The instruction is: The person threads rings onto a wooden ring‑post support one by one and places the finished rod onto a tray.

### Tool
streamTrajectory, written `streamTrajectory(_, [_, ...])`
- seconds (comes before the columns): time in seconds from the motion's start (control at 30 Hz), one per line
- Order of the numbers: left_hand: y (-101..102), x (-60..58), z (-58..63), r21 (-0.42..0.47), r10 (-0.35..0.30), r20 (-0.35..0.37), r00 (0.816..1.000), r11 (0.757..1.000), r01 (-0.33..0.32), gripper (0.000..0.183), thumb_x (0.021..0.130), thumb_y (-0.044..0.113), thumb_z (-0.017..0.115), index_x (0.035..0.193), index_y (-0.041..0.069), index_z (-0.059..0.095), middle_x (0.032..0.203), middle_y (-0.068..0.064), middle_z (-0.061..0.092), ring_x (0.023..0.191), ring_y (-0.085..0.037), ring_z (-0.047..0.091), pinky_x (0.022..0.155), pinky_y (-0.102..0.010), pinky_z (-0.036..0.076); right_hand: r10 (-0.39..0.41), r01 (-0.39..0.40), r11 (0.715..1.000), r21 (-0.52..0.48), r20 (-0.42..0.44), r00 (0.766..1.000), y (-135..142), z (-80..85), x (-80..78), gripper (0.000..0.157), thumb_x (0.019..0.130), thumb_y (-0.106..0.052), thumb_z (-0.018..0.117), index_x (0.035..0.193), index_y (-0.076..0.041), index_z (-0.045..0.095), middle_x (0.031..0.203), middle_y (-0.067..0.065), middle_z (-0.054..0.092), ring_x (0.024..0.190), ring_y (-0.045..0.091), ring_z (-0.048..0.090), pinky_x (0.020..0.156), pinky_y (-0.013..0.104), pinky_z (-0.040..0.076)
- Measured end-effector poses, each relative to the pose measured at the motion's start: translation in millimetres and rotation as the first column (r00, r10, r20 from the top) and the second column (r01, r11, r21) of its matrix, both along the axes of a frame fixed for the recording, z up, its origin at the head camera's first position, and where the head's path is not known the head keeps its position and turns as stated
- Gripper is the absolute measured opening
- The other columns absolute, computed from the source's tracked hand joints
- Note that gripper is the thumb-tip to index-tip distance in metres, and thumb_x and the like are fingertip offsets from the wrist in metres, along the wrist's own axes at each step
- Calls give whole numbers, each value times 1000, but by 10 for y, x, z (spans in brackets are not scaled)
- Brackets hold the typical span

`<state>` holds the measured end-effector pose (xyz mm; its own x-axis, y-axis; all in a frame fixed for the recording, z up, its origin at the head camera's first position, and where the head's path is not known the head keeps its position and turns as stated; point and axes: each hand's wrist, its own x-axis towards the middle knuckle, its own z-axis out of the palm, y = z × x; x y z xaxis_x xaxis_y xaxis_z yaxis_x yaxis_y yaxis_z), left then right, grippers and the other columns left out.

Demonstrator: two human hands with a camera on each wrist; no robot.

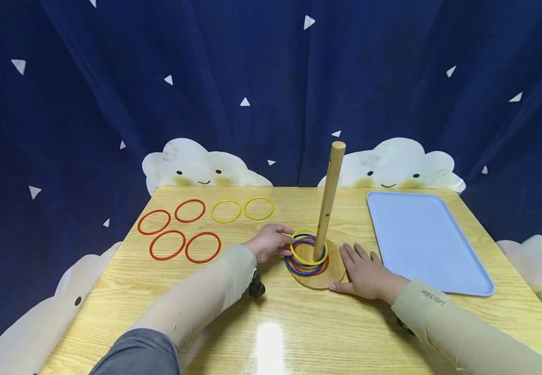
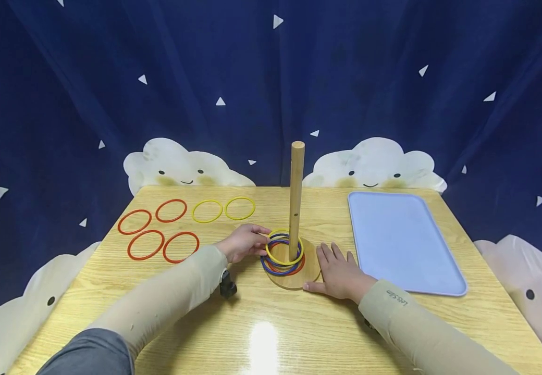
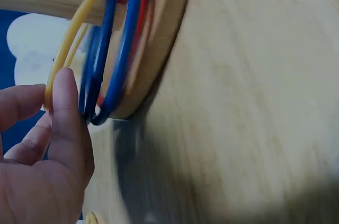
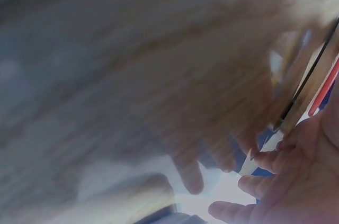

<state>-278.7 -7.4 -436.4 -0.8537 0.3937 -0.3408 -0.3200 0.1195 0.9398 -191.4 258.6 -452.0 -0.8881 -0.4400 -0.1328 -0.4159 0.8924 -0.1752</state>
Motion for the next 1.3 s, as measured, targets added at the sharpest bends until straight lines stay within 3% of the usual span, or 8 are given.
streamTrajectory(0.33, [-3,17,-26,-110,0,-76,997,994,-8,27,100,-3,59,126,-12,62,85,-8,60,70,-13,58,64,-22,58,6,-6,1000,-1,-9,1000,15,-21,-9,105,94,-67,61,153,15,32,158,35,30,144,58,26,105,80,28])
streamTrajectory(0.53, [-210,-68,-13,-52,58,-89,994,997,-62,29,104,1,55,128,-16,58,93,-14,61,75,-14,59,71,-24,59,17,-17,999,-27,-22,1000,17,-48,-19,106,94,-70,58,153,15,32,158,36,29,144,58,25,105,81,27])
streamTrajectory(0.73, [-688,-178,69,50,175,-86,981,984,-171,36,105,2,52,133,-20,49,99,-15,59,78,-15,63,74,-25,60,18,-19,999,-47,-27,999,43,-82,-28,110,93,-74,54,152,15,31,158,37,28,144,60,24,104,82,25])
streamTrajectory(0.97, [-1364,-155,148,71,290,-83,953,956,-285,42,108,7,49,142,-18,43,96,-6,60,81,-11,63,80,-24,59,8,-9,1000,-16,-18,1000,37,-52,-14,107,94,-69,59,154,14,30,159,34,29,145,58,25,105,80,28])
streamTrajectory(1.07, [-1666,-84,169,159,345,-23,938,928,-337,26,109,7,50,126,-10,58,91,-3,63,79,-9,64,78,-21,59,7,-7,1000,3,-7,1000,17,-49,-5,107,93,-70,60,154,13,30,160,33,29,145,57,25,106,79,28])
streamTrajectory(1.13, [-1858,-29,200,228,387,30,922,895,-383,17,108,7,51,110,-2,66,88,-2,64,79,-9,65,79,-20,59,6,-6,1000,5,-6,1000,12,-62,-7,106,93,-69,61,154,13,31,160,33,29,145,56,25,106,79,28])
streamTrajectory(1.2, [-2029,31,236,282,421,69,905,861,-422,22,108,6,52,95,8,69,86,-1,65,80,-9,65,80,-20,58,6,-6,1000,3,-4,1000,12,-59,-10,107,93,-69,60,155,13,30,160,32,29,146,56,25,106,79,28])
streamTrajectory(1.3, [-2213,87,243,273,446,82,891,850,-451,21,108,6,53,94,10,68,86,-1,65,80,-10,65,81,-21,59,0,0,1000,7,0,1000,28,-39,-17,108,93,-70,60,155,12,30,160,32,29,146,56,24,107,79,27])
